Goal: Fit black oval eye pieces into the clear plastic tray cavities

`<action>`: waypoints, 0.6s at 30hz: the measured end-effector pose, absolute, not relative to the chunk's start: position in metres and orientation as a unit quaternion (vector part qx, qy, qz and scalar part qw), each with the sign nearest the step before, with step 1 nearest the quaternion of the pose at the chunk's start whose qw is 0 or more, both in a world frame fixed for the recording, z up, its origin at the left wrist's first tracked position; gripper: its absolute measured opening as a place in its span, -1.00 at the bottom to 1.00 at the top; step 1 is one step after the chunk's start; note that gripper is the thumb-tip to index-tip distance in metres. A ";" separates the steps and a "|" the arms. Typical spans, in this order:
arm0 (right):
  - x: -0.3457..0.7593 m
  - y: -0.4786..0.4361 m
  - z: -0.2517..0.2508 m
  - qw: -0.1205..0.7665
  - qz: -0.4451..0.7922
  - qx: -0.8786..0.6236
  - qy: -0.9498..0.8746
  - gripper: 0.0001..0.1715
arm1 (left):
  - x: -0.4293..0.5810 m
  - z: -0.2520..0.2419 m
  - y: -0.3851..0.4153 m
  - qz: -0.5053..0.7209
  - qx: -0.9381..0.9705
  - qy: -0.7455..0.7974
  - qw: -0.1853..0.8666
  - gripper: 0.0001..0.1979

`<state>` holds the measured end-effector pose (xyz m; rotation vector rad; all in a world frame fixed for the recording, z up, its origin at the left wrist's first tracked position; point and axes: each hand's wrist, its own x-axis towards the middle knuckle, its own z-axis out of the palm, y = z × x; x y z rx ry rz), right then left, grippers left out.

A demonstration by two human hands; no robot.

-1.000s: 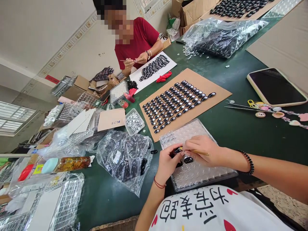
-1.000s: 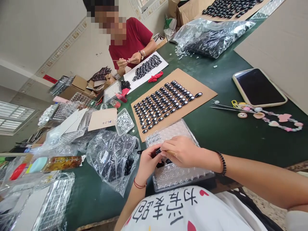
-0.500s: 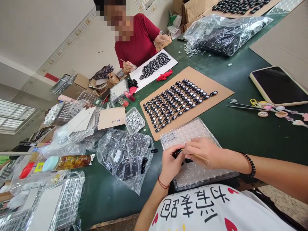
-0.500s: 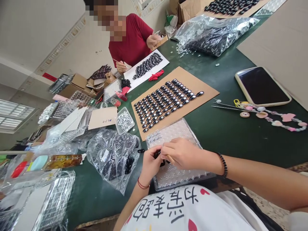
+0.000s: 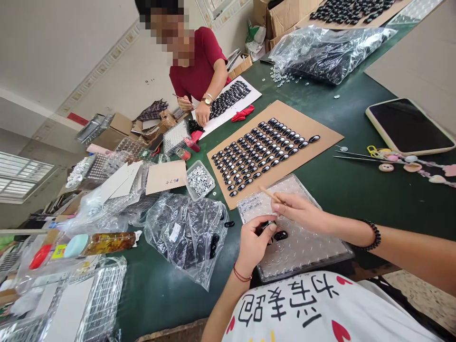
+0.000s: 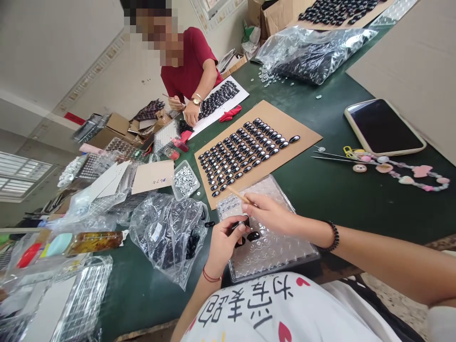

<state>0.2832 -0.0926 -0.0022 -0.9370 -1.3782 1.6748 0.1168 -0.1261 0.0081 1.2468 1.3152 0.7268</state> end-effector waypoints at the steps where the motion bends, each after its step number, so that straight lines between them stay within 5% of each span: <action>1: 0.283 -0.094 -0.002 0.367 0.649 -0.370 -0.554 -0.77 | 0.117 0.009 -0.126 0.307 0.531 0.560 0.557 -0.75; 5: 0.280 -0.097 -0.003 0.322 0.646 -0.368 -0.586 -0.87 | 0.119 0.007 -0.126 0.314 0.544 0.565 0.535 -0.73; 18: 0.281 -0.097 0.000 0.364 0.484 -0.404 -0.685 -0.86 | 0.121 0.009 -0.128 0.378 0.537 0.536 0.531 -0.80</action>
